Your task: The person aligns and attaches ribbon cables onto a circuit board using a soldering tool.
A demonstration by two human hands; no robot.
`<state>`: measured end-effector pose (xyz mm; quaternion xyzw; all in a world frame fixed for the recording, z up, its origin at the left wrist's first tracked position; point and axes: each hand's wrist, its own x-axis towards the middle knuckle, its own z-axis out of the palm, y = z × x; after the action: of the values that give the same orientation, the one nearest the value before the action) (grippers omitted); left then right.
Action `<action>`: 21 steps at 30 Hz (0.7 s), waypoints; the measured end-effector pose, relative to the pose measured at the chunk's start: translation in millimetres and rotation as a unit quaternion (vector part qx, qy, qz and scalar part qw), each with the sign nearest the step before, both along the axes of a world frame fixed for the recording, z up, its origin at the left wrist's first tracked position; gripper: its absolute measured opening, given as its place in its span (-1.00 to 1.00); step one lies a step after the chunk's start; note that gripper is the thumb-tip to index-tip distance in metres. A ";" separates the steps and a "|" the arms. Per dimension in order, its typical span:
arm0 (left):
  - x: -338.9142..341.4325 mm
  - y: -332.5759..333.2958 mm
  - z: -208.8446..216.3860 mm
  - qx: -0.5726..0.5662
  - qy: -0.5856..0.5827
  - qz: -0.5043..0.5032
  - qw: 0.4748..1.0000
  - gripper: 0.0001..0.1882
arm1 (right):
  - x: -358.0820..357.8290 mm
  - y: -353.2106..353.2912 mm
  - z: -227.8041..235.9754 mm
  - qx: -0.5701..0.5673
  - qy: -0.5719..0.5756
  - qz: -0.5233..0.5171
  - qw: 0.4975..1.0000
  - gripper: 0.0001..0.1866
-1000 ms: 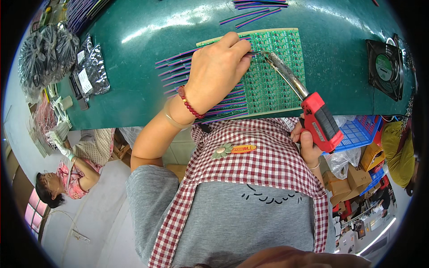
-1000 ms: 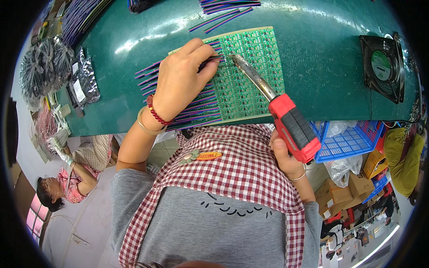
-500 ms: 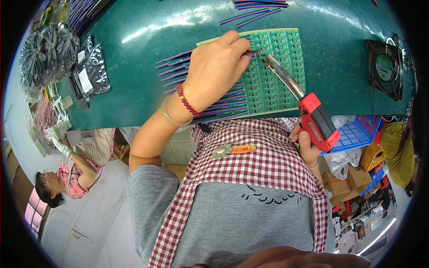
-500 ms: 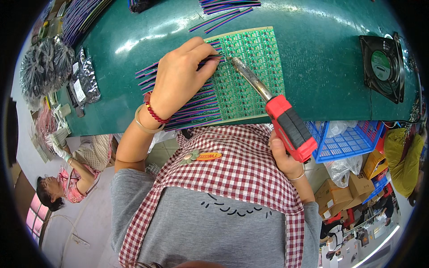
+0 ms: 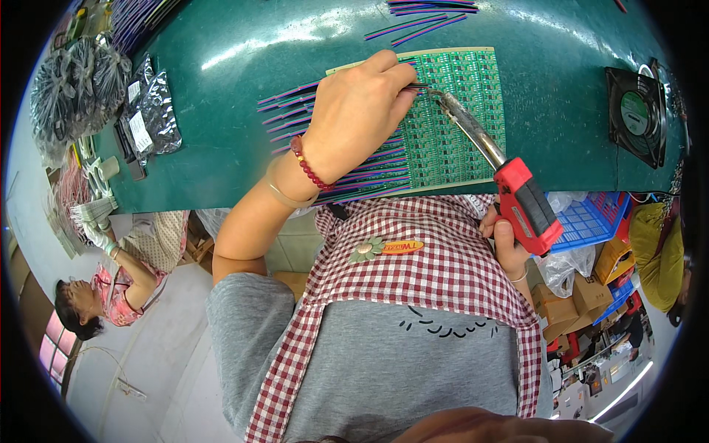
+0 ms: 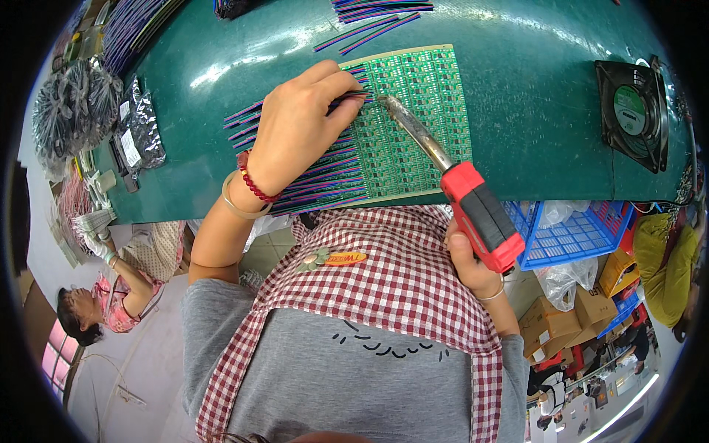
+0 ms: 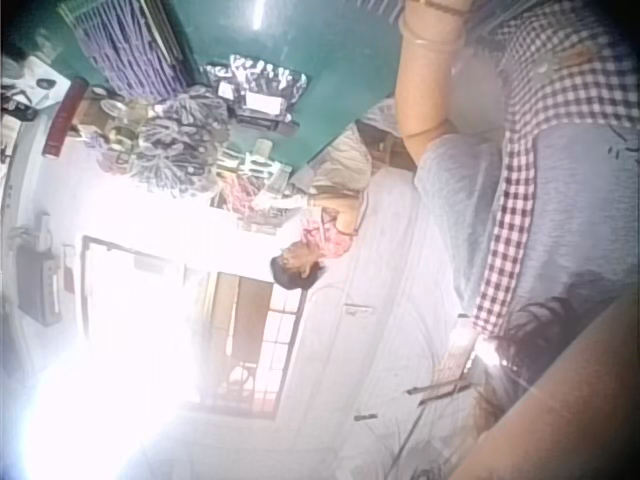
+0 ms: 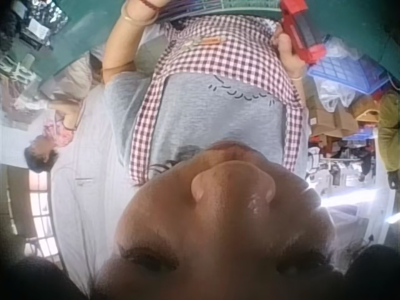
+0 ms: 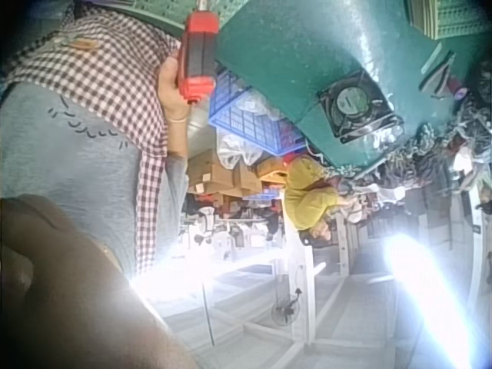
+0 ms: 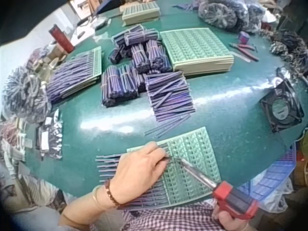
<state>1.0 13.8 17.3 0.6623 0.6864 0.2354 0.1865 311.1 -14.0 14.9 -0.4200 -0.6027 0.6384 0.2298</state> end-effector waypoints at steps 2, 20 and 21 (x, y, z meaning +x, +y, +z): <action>0.5 0.0 -0.2 0.004 0.000 -0.001 1.000 -0.91 | -0.1 -1.2 -1.0 -0.006 -0.005 -0.003 1.000 -0.55; 1.6 -0.2 -0.5 0.009 0.000 0.003 1.000 -0.91 | -2.4 -0.7 -3.9 0.015 -0.027 -0.013 0.999 -0.64; 1.6 -0.7 -0.7 0.009 0.001 0.004 1.000 -0.91 | -1.5 2.0 -5.0 0.037 -0.041 0.012 0.998 -0.66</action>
<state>2.6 13.1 16.6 0.6613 0.6870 0.2420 0.1792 309.6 -12.0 9.9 -0.4297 -0.6395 0.6010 0.2125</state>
